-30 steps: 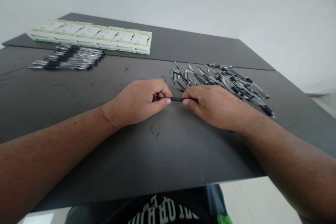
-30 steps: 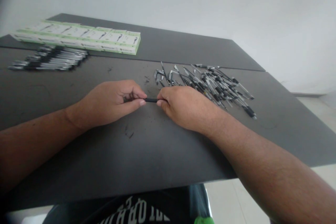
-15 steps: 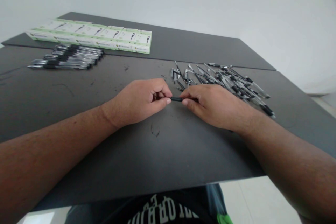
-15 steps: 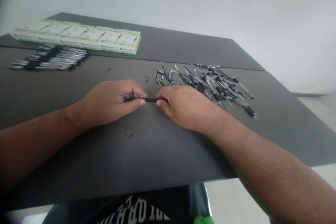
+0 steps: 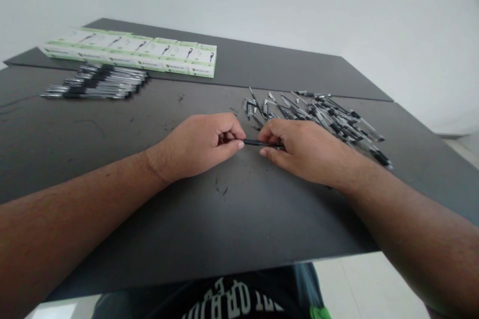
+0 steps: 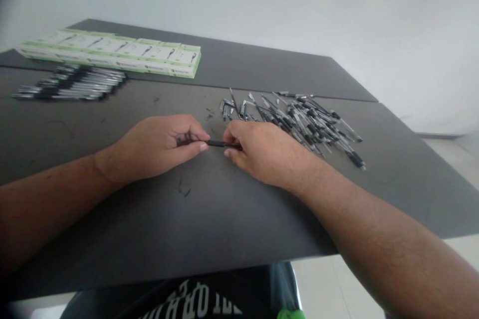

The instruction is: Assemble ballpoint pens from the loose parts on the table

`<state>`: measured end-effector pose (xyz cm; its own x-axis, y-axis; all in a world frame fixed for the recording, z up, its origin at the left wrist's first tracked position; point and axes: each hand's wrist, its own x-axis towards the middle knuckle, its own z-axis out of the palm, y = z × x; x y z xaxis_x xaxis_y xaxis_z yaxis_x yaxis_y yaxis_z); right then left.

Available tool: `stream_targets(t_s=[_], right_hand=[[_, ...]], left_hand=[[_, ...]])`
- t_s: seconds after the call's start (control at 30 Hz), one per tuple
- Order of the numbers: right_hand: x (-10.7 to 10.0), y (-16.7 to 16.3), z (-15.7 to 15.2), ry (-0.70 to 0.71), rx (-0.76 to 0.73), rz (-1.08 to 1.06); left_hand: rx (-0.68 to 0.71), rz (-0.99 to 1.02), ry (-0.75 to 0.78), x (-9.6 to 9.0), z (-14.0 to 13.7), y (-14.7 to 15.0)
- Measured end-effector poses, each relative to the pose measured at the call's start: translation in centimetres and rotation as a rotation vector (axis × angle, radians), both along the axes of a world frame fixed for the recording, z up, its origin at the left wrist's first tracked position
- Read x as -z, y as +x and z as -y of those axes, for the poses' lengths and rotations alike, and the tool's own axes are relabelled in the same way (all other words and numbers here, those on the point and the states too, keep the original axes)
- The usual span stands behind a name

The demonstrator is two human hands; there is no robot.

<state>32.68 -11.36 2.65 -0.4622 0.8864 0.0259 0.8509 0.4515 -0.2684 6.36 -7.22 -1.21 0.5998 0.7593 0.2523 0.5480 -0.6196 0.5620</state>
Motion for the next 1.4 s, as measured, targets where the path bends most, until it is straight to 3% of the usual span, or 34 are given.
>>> stream_targets(t_s=[0.87, 1.4], right_hand=[[-0.25, -0.08, 0.06, -0.019, -0.064, 0.041], [-0.21, 0.01, 0.1, -0.008, -0.013, 0.005]], left_hand=[[0.013, -0.005, 0.001, -0.11, 0.03, -0.22], [0.011, -0.016, 0.012, -0.09, 0.07, -0.12]])
